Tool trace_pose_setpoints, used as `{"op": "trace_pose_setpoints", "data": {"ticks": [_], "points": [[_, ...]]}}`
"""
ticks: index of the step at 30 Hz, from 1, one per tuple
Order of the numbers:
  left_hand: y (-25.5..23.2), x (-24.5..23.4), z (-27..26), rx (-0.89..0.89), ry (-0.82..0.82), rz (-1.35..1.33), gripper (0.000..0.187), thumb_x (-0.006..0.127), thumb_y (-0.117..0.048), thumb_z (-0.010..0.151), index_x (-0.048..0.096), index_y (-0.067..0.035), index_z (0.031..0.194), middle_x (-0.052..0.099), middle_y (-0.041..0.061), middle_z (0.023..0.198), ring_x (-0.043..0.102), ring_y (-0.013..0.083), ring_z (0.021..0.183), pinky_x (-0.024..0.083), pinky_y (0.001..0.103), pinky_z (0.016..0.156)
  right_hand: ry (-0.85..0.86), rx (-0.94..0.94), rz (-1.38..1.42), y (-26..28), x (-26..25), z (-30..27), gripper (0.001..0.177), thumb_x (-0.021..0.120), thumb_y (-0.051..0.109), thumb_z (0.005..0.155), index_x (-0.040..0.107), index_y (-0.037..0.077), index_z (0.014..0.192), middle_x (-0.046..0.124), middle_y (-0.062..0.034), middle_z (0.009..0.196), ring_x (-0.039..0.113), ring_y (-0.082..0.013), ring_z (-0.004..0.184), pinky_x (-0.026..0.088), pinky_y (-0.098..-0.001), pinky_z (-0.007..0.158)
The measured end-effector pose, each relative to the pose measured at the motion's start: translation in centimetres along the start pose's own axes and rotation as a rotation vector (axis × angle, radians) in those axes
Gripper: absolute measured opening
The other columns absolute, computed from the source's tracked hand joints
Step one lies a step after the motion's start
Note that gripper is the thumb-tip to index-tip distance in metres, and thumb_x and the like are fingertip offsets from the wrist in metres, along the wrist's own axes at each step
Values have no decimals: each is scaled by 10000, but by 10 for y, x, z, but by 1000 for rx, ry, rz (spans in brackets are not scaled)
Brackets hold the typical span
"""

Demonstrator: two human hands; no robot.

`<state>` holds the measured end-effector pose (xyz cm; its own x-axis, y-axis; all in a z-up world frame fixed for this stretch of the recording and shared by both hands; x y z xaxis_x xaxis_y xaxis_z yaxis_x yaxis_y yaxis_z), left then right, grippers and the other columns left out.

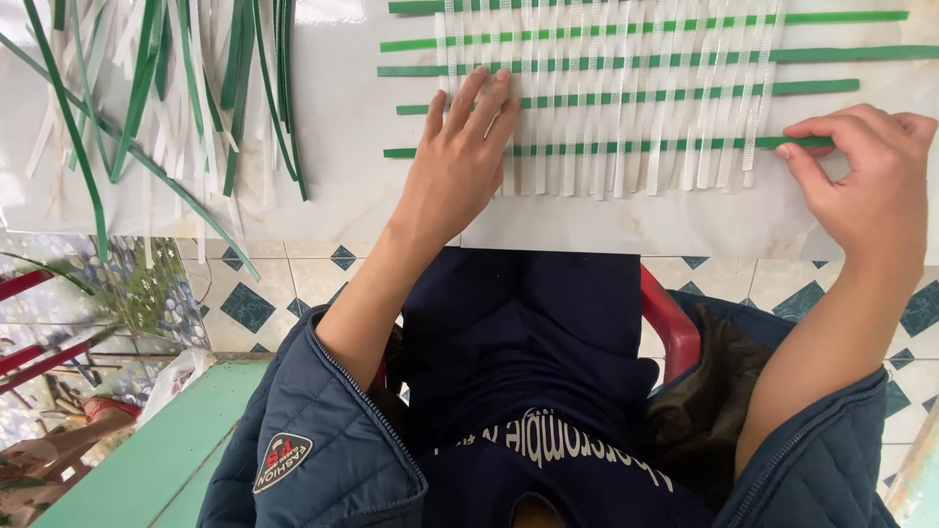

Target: A person weaves green plastic strips through a grid of white tubes on a table, then attempts to insert a strip into a tube.

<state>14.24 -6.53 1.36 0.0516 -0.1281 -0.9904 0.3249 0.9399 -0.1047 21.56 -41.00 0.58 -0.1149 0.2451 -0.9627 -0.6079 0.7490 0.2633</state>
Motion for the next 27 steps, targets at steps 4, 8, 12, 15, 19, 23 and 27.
{"op": "trace_pose_setpoints", "data": {"ticks": [4, 8, 12, 15, 19, 23, 27], "points": [[0, -3, 2, -11, -20, 15, 449, 706, 2, 846, 571, -61, 1270, 425, 118, 1436, 402, 303, 1336, 481, 506, 1013, -26, 3, 48, 2, 2, 3, 96, 833, 0, 1122, 747, -6, 1163, 725, -109, 1155, 670, -235, 981, 340, -401, 1080], [0, -3, 2, -13, -17, 14, 466, 713, 11, 824, 571, -58, 1262, 426, 122, 1434, 405, 310, 1335, 482, 498, 1016, -63, -28, -18, 25, -2, 8, 145, 816, 72, 1095, 760, 2, 1210, 709, -123, 1200, 601, -335, 1157, 311, -425, 1100], [0, 1, 2, -29, -14, -4, 504, 743, -6, 799, 573, -50, 1271, 420, 124, 1445, 395, 312, 1349, 458, 505, 1033, -521, -78, -101, 78, -34, 8, 197, 643, 56, 1054, 759, -80, 972, 628, -201, 1066, 511, -377, 1074, 347, -470, 976], [-1, -2, 2, -35, -23, -4, 493, 724, 23, 799, 569, -40, 1263, 428, 124, 1433, 402, 309, 1343, 460, 504, 1030, -693, 22, -165, 99, -47, 1, 232, 597, 68, 1049, 724, -68, 911, 623, -169, 943, 495, -321, 985, 352, -435, 900], [-1, -2, 2, -33, -30, 0, 459, 680, 47, 843, 554, -38, 1275, 429, 119, 1433, 401, 302, 1343, 469, 502, 1027, -701, 67, -160, 96, -42, -3, 213, 616, 108, 1045, 729, -52, 958, 631, -171, 922, 520, -327, 957, 341, -417, 885], [1, -2, 1, -33, -33, -25, 444, 690, 36, 851, 551, -45, 1265, 426, 115, 1439, 402, 303, 1348, 459, 500, 1035, -579, 43, -58, 82, -39, -3, 195, 576, 30, 1039, 722, -99, 1042, 587, -206, 1001, 498, -343, 993, 369, -433, 867], [-1, 0, -1, -26, -43, -28, 459, 694, 51, 837, 557, -46, 1264, 426, 113, 1439, 400, 303, 1348, 465, 507, 1028, -254, 75, -44, 51, -14, -14, 189, 676, 27, 1067, 749, -45, 1226, 709, -144, 1159, 604, -366, 1140, 173, -525, 1189]]}}
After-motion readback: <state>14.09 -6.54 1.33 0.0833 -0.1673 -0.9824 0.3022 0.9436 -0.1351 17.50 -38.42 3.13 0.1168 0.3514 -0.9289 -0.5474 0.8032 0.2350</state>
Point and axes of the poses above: each hand's wrist, its own z-axis towards the middle knuckle, its own x-axis out of the palm, y = z × x, the point moved 8 cm from there along z, towards the middle knuckle
